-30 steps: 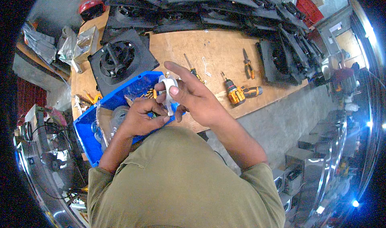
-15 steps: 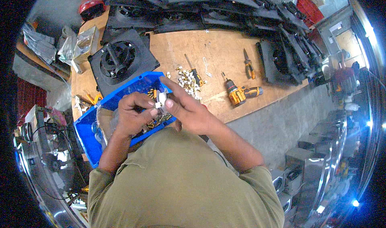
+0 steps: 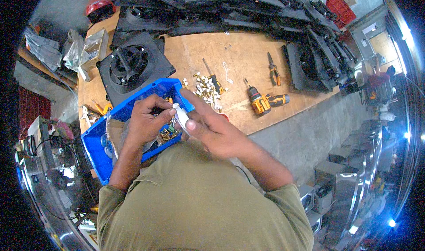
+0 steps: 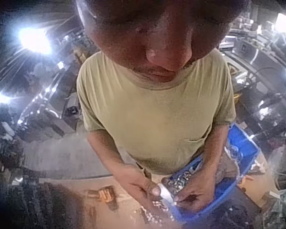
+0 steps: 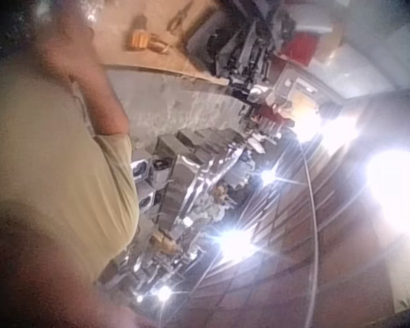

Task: The person repeatedly picks small brass-colored components from a blue bin and wraps each with white tape, placing the finished units on the table. The workspace includes a cordless drill, pliers, and black plastic parts nearby.

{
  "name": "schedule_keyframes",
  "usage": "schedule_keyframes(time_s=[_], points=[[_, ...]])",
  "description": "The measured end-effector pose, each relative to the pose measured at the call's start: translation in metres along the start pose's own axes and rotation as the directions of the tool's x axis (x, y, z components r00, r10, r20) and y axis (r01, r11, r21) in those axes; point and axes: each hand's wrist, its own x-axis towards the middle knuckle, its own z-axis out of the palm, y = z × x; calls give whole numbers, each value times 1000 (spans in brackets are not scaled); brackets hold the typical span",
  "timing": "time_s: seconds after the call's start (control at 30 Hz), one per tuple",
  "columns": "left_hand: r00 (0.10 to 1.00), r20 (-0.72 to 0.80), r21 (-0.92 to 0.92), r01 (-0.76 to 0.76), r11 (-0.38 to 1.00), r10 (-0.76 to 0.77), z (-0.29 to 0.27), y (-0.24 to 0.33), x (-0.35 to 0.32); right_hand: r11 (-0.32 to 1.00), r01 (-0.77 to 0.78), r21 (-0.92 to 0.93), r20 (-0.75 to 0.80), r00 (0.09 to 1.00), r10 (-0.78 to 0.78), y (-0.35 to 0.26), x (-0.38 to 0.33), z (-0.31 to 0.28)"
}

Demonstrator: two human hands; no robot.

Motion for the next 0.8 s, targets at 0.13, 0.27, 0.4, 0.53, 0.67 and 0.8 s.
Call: schedule_keyframes(time_s=[0.13,0.27,0.4,0.53,0.67,0.8], points=[[999,49,-10,2,1000,-1,0,1,-1,998,16,55,-34,999,-14,-2,-2,-5],[993,104,52,-57,997,52,5,-1,-2,993,68,101,-43,997,-64,-4,-1,-8],[983,158,8,-99,995,97,6,-4,-4,975,96,202,-75,994,-83,-6,6,-12],[976,192,-57,-98,994,107,10,-6,-6,950,93,299,-106,992,-64,-8,16,-14],[964,226,-156,-103,982,137,17,-7,-9,959,85,269,-133,990,-51,-5,27,-17],[964,234,-205,-75,976,124,17,-12,-12,974,32,222,-157,988,4,5,38,-21]])
